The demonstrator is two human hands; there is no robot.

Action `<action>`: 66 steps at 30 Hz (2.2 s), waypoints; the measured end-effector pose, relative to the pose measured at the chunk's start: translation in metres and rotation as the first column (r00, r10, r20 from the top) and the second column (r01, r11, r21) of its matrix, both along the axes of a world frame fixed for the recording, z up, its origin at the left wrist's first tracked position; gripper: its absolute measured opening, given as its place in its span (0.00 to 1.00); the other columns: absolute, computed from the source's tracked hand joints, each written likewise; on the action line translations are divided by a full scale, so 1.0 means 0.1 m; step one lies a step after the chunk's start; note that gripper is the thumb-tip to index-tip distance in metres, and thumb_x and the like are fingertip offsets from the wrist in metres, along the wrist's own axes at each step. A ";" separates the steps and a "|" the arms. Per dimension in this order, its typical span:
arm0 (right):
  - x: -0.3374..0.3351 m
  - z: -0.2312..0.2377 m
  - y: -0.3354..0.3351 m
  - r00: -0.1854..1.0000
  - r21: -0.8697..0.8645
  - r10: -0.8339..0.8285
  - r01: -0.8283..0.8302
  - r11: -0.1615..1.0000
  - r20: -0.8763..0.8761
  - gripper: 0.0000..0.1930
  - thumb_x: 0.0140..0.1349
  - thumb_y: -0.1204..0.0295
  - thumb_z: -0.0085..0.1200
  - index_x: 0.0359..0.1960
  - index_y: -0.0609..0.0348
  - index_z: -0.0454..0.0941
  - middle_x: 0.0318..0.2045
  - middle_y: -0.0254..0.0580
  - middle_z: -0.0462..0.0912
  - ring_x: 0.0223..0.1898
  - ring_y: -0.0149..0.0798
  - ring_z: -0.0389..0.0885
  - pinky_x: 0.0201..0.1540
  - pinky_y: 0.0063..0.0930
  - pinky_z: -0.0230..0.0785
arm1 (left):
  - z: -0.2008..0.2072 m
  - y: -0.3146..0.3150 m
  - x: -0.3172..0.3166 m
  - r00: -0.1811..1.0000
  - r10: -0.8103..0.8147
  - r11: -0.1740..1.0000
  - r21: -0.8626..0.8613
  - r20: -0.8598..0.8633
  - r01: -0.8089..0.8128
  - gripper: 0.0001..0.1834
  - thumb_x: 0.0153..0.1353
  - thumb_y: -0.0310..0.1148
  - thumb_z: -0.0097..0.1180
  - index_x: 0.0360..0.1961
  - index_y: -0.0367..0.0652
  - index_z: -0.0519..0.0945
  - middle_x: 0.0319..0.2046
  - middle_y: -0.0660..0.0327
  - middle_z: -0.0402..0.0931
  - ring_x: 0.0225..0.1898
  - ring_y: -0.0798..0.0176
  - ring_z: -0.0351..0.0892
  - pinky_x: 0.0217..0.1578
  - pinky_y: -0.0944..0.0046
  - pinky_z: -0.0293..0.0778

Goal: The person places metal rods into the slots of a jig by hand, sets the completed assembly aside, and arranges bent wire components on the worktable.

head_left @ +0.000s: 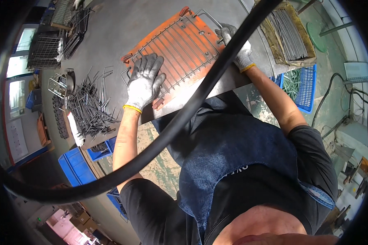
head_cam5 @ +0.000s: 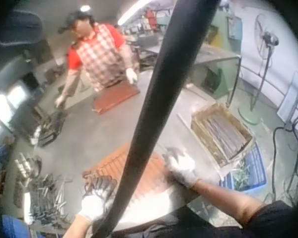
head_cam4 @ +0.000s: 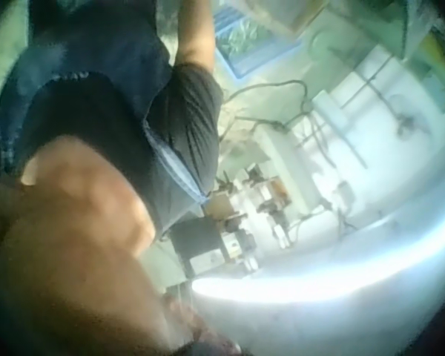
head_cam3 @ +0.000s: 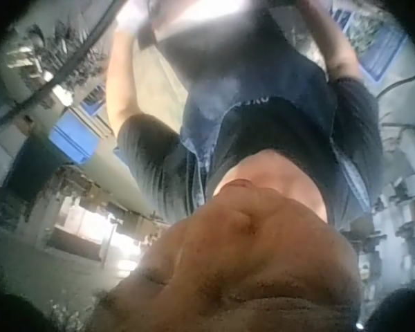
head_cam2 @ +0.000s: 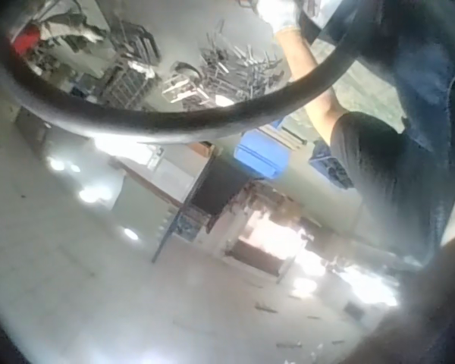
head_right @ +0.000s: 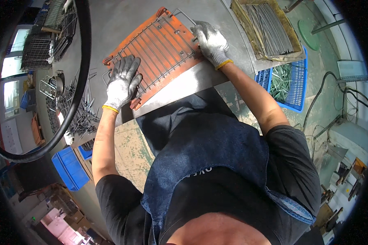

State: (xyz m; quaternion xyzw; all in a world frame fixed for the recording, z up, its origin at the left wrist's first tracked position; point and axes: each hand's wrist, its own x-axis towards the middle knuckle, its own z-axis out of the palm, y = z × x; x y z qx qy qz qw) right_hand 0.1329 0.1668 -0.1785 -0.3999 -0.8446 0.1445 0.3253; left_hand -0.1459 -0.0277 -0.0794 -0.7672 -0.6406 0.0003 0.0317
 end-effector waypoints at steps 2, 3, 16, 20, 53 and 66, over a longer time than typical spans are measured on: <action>-0.02 0.02 0.00 0.999 -0.029 -0.017 0.017 0.999 -0.027 0.15 0.63 0.68 0.45 0.51 0.53 0.74 0.53 0.43 0.75 0.49 0.49 0.76 0.51 0.38 0.69 | -0.03 0.00 0.01 0.998 -0.020 0.994 0.107 0.062 0.013 0.28 0.59 0.43 0.52 0.60 0.44 0.68 0.60 0.52 0.65 0.62 0.49 0.61 0.65 0.50 0.54; -0.02 0.07 0.00 0.997 -0.136 -0.045 0.035 0.990 -0.071 0.15 0.65 0.66 0.43 0.51 0.53 0.74 0.52 0.42 0.75 0.49 0.49 0.76 0.51 0.38 0.69 | -0.03 0.01 0.02 0.998 -0.023 0.994 0.111 0.061 0.016 0.28 0.59 0.43 0.52 0.60 0.44 0.68 0.60 0.52 0.65 0.62 0.49 0.61 0.65 0.50 0.54; -0.05 0.26 -0.09 0.993 -0.303 -0.084 0.055 0.951 -0.085 0.17 0.67 0.63 0.39 0.52 0.55 0.72 0.47 0.44 0.78 0.48 0.47 0.76 0.50 0.38 0.68 | -0.11 0.19 0.02 0.959 0.119 0.941 0.278 0.257 -0.191 0.31 0.62 0.46 0.51 0.64 0.44 0.64 0.64 0.46 0.60 0.67 0.42 0.54 0.67 0.45 0.48; 0.01 0.36 -0.12 0.998 -0.316 -0.036 0.048 0.948 0.043 0.17 0.66 0.65 0.41 0.53 0.55 0.71 0.48 0.45 0.77 0.49 0.47 0.76 0.50 0.38 0.68 | 0.01 0.03 0.05 0.998 0.035 0.994 0.106 0.053 -0.041 0.31 0.59 0.47 0.53 0.61 0.45 0.68 0.60 0.48 0.64 0.63 0.44 0.61 0.65 0.48 0.54; 0.08 1.17 -0.22 0.822 -0.490 -0.151 -0.170 0.855 -0.549 0.21 0.66 0.57 0.49 0.53 0.58 0.75 0.44 0.43 0.82 0.38 0.31 0.81 0.42 0.26 0.71 | 0.58 1.00 1.01 0.172 0.159 0.701 0.011 0.972 -0.713 0.20 0.61 0.45 0.54 0.41 0.35 0.79 0.34 0.51 0.80 0.36 0.56 0.79 0.38 0.57 0.73; 1.69 0.94 1.23 0.903 0.239 -0.318 0.254 0.937 0.288 0.23 0.66 0.56 0.45 0.53 0.60 0.72 0.43 0.63 0.78 0.39 0.59 0.78 0.42 0.46 0.71 | 0.43 -0.22 0.39 0.261 0.140 0.479 0.165 0.955 -0.862 0.28 0.64 0.46 0.53 0.58 0.38 0.71 0.51 0.49 0.77 0.48 0.54 0.78 0.50 0.56 0.72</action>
